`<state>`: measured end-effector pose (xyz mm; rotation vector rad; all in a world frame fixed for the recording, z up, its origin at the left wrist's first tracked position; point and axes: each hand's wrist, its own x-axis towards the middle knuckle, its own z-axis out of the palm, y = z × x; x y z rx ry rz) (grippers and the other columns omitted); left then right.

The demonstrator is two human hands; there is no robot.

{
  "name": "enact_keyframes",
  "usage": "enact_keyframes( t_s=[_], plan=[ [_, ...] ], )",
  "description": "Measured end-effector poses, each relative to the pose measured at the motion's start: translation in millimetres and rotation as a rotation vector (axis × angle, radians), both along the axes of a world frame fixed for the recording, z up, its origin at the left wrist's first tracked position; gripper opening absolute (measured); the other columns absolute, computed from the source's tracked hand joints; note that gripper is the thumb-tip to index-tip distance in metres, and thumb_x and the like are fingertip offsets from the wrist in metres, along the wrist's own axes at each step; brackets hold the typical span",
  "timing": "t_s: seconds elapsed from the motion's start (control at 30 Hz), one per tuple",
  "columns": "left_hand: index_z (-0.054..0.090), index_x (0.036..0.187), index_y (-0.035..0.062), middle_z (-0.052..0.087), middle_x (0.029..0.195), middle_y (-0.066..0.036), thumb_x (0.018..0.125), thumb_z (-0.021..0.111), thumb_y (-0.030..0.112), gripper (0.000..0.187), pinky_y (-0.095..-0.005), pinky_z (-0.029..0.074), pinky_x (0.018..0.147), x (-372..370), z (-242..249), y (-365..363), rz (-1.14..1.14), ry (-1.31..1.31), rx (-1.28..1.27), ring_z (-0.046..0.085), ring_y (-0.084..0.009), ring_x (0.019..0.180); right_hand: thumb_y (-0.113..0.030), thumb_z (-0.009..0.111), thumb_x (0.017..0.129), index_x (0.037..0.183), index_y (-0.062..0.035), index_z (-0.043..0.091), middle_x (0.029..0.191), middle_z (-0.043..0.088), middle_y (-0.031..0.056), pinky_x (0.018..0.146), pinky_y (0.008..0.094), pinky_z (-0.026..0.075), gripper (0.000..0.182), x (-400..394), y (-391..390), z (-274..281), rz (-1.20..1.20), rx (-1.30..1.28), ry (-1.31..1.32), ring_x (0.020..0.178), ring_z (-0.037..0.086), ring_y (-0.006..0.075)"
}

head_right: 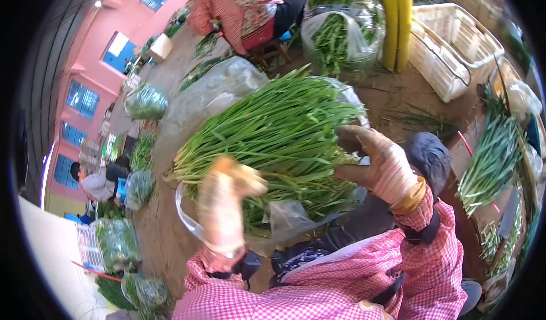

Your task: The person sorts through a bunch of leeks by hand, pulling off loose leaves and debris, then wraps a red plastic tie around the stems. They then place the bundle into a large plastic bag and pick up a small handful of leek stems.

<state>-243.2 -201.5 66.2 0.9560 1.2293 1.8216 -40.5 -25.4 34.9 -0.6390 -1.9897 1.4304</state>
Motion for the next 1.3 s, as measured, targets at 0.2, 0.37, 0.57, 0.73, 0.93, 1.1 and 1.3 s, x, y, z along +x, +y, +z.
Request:
enact_keyframes(
  t_s=[0.2, 0.37, 0.57, 0.73, 0.93, 1.1, 1.3],
  plan=[
    [0.034, 0.128, 0.0008, 0.045, 0.124, -0.013, 0.086, 0.057, 0.024, 0.053, -0.0359, 0.036, 0.097, -150, -43, -85, 1.083, 0.125, -0.069, 0.044, -0.0235, 0.116, -0.02, 0.074, 0.065, 0.115, -0.0038, 0.052, 0.101, 0.06, 0.0152, 0.082, 0.0363, 0.046, 0.058, -91, -27, 29, 0.225, 0.35, -0.051, 0.093, 0.058, 0.0298],
    [0.036, 0.131, 0.0043, 0.043, 0.129, -0.013, 0.082, 0.056, 0.045, 0.067, -0.0389, 0.03, 0.1, -274, -49, -76, 0.863, 0.107, -0.421, 0.039, -0.0249, 0.121, -0.026, 0.071, 0.068, 0.112, -0.0042, 0.054, 0.097, 0.061, 0.0152, 0.079, 0.0364, 0.046, 0.052, -132, -43, 33, 0.37, 0.382, -0.129, 0.09, 0.058, 0.0309],
    [0.039, 0.132, 0.0108, 0.034, 0.138, -0.011, 0.077, 0.045, 0.067, 0.079, -0.0467, 0.016, 0.105, -312, -44, -41, 0.424, 0.123, -0.869, 0.03, -0.0271, 0.127, -0.024, 0.069, 0.071, 0.108, -0.0029, 0.057, 0.093, 0.063, 0.0146, 0.076, 0.0347, 0.048, 0.044, -143, -42, 25, 0.393, 0.27, -0.14, 0.086, 0.061, 0.0284],
    [0.047, 0.126, 0.0086, 0.038, 0.136, -0.009, 0.075, 0.047, 0.068, 0.078, -0.0394, 0.011, 0.108, -307, -49, -44, 0.324, 0.131, -0.814, 0.026, -0.0226, 0.129, -0.023, 0.07, 0.071, 0.105, -0.0027, 0.058, 0.089, 0.064, 0.0146, 0.073, 0.0341, 0.049, 0.041, -156, -36, 26, 0.404, 0.248, -0.12, 0.083, 0.062, 0.0276],
    [0.059, 0.103, 0.0044, 0.062, 0.102, -0.005, 0.081, 0.06, 0.044, 0.046, -0.0319, 0.039, 0.091, -280, -65, -72, 0.374, 0.154, -0.465, 0.054, -0.0132, 0.098, -0.032, 0.074, 0.062, 0.122, -0.0064, 0.048, 0.108, 0.057, 0.0168, 0.089, 0.0401, 0.041, 0.07, -214, -43, 53, 0.513, 0.627, -0.329, 0.102, 0.053, 0.0323],
    [0.059, 0.098, 0.0019, 0.061, 0.097, -0.006, 0.084, 0.061, 0.033, 0.035, -0.0296, 0.042, 0.087, -222, -59, -96, 0.448, 0.24, -0.34, 0.055, -0.0146, 0.093, -0.037, 0.078, 0.054, 0.128, -0.0064, 0.037, 0.127, 0.045, 0.0141, 0.1, 0.0402, 0.031, 0.09, -298, -82, 45, 0.511, 1.129, -0.21, 0.122, 0.038, 0.0302],
    [0.059, 0.098, -0.0021, 0.06, 0.097, -0.011, 0.081, 0.064, 0.023, 0.031, -0.0323, 0.044, 0.081, -219, -79, -119, 0.51, 0.705, -0.263, 0.056, -0.0194, 0.092, -0.042, 0.08, 0.051, 0.134, -0.0103, 0.029, 0.127, 0.044, 0.0149, 0.097, 0.0389, 0.036, 0.103, -361, -112, 5, 0.711, 1.191, -0.469, 0.12, 0.041, 0.0287]
  ],
)
